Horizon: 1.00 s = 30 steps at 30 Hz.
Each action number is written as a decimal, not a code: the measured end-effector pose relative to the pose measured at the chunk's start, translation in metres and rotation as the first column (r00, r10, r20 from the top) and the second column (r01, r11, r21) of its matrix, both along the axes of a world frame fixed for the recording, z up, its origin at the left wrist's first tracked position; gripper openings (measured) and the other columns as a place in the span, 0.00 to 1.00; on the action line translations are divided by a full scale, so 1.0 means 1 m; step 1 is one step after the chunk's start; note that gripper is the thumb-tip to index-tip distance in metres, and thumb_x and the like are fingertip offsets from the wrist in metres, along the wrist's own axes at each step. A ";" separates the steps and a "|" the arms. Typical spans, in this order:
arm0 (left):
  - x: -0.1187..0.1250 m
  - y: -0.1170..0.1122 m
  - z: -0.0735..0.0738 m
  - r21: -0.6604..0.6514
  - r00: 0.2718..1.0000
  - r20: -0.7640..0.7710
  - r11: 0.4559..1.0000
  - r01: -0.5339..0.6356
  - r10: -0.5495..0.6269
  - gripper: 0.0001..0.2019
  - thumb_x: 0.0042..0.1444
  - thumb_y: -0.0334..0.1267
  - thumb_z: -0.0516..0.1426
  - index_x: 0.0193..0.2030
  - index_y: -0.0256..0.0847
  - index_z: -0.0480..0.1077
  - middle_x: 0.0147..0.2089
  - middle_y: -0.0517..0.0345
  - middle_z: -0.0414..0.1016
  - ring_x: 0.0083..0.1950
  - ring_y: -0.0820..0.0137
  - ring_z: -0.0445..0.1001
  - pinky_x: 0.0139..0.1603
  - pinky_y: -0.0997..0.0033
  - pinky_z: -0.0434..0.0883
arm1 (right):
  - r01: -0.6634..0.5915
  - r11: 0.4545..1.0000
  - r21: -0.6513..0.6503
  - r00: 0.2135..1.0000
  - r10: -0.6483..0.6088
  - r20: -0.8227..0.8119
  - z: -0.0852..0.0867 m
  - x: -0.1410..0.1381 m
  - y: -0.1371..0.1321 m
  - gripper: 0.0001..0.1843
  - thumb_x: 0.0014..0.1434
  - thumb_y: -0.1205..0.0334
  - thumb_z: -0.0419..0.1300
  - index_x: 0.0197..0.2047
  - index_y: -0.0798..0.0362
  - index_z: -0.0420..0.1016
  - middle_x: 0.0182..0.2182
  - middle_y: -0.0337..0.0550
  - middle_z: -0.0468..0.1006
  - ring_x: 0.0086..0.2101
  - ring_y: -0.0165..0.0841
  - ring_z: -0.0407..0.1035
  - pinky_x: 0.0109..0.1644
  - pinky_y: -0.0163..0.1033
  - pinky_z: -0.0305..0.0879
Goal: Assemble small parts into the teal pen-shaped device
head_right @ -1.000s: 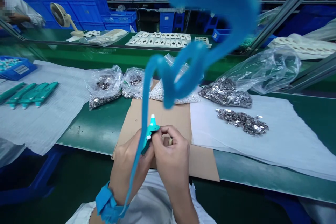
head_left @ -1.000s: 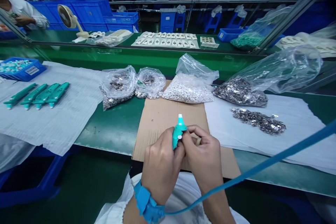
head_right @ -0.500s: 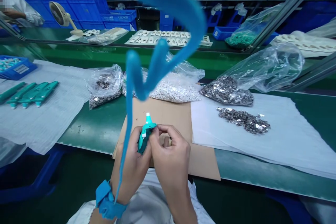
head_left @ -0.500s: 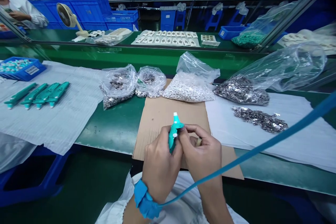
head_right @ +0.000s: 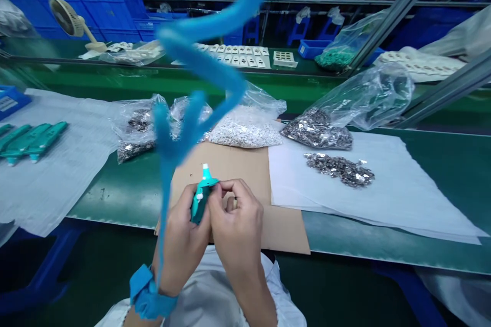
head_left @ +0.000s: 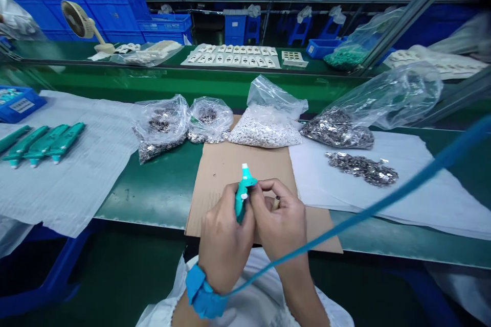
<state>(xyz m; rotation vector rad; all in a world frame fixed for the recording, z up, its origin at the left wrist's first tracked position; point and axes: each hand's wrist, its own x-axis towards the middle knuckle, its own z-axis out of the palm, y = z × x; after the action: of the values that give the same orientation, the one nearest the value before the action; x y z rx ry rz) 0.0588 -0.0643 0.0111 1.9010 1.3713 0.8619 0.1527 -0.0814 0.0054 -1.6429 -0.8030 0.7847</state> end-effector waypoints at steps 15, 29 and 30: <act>-0.004 0.000 0.000 -0.426 0.920 0.392 0.884 0.193 -0.012 0.10 0.68 0.47 0.51 0.49 0.44 0.63 0.30 0.64 0.70 0.27 0.72 0.72 0.28 0.77 0.69 | -0.262 0.965 0.005 0.787 0.217 -0.577 -0.001 0.026 -0.009 0.19 0.51 0.48 0.71 0.37 0.55 0.80 0.12 0.32 0.68 0.12 0.26 0.60 0.17 0.31 0.62; -0.001 0.003 -0.002 -0.441 0.918 0.397 0.879 0.182 0.009 0.12 0.68 0.49 0.50 0.50 0.44 0.63 0.30 0.64 0.72 0.29 0.73 0.73 0.31 0.78 0.70 | -0.223 0.975 -0.008 0.838 0.187 -0.513 -0.012 0.021 -0.005 0.21 0.53 0.45 0.69 0.39 0.54 0.79 0.12 0.32 0.68 0.13 0.28 0.63 0.17 0.32 0.63; -0.002 0.004 -0.001 -0.459 0.906 0.422 0.865 0.200 0.014 0.13 0.68 0.49 0.51 0.52 0.45 0.63 0.31 0.63 0.72 0.30 0.73 0.73 0.32 0.78 0.71 | -0.221 0.975 -0.016 0.852 0.185 -0.490 -0.010 0.021 -0.005 0.22 0.53 0.45 0.68 0.41 0.55 0.80 0.12 0.32 0.68 0.14 0.29 0.63 0.18 0.32 0.63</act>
<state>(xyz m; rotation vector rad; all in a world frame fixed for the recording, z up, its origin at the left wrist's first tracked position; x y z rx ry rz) 0.0571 -0.0600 0.0096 1.2862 1.0904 0.7215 0.1736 -0.0861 -0.0049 -1.3421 -0.5920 1.3299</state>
